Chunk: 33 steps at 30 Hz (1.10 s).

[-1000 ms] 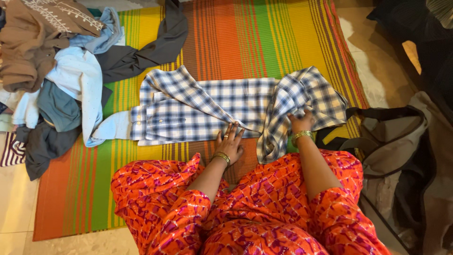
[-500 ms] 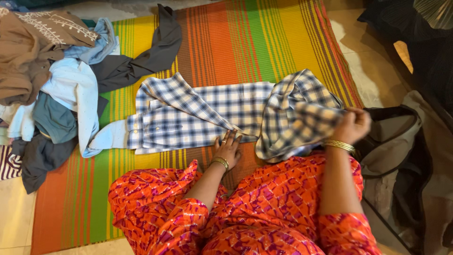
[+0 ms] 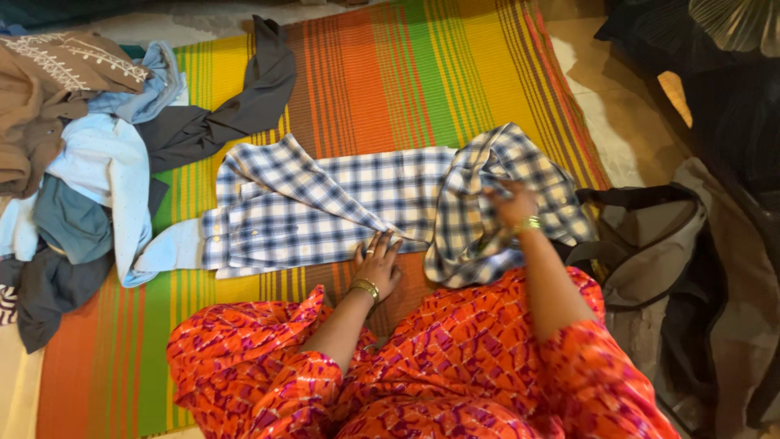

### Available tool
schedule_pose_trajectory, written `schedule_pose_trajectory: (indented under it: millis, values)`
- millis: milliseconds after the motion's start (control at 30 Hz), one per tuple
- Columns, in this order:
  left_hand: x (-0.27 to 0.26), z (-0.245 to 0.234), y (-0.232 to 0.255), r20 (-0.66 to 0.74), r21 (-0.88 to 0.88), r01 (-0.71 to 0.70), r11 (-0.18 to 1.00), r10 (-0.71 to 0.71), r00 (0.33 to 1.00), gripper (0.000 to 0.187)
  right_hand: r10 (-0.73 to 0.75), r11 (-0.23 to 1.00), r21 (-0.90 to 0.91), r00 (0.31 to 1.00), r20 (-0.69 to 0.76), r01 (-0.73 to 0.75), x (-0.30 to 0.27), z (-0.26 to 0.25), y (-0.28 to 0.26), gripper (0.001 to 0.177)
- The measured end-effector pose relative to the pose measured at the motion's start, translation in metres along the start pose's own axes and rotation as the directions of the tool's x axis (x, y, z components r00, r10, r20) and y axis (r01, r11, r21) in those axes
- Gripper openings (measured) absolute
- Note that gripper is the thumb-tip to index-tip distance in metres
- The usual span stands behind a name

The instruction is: The person buttons a plaid shirt, lays it flat on a mat, and folds the sleeves and bottom section inward by hand.

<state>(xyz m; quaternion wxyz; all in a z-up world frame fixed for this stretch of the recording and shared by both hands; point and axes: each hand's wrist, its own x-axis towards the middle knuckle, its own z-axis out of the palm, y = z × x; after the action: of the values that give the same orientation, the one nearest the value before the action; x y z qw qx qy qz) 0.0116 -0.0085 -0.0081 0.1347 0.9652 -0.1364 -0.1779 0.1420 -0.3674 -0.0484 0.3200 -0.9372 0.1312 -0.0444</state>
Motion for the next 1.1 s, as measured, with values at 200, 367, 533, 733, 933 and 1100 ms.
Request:
schedule_pose_trajectory:
  millis: [200,367,533,733,933,1100]
  values:
    - [0.007,0.012,-0.013,-0.097,-0.033,-0.041,0.999,0.038,0.995,0.070,0.053,0.885,0.462,0.999,0.012,-0.053,0.036,0.060,-0.016,0.033]
    - [0.057,0.006,-0.029,-0.446,-0.041,0.016,0.999,-0.033,0.894,0.070,0.088,0.759,0.617,0.906,-0.413,0.207,0.047,0.036,-0.021,0.008]
    - [0.108,-0.005,-0.020,-0.308,-0.018,0.265,0.964,-0.258,0.916,0.066,0.175,0.947,0.317,0.756,-0.631,0.045,0.040,0.021,0.010,0.010]
    - [0.097,-0.006,-0.015,-0.317,-0.001,0.310,0.951,-0.294,0.902,0.066,0.448,0.883,0.347,0.784,-0.430,-0.315,0.057,0.041,0.041,0.014]
    - [0.097,-0.014,-0.012,-0.302,-0.027,0.305,0.952,-0.299,0.905,0.065,0.290,0.931,0.354,0.769,-0.570,-0.089,0.093,0.015,0.023,0.027]
    - [0.098,-0.015,-0.011,-0.267,-0.040,0.317,0.947,-0.316,0.910,0.065,0.249,0.964,0.033,0.856,-0.452,-0.263,0.140,0.007,-0.008,0.047]
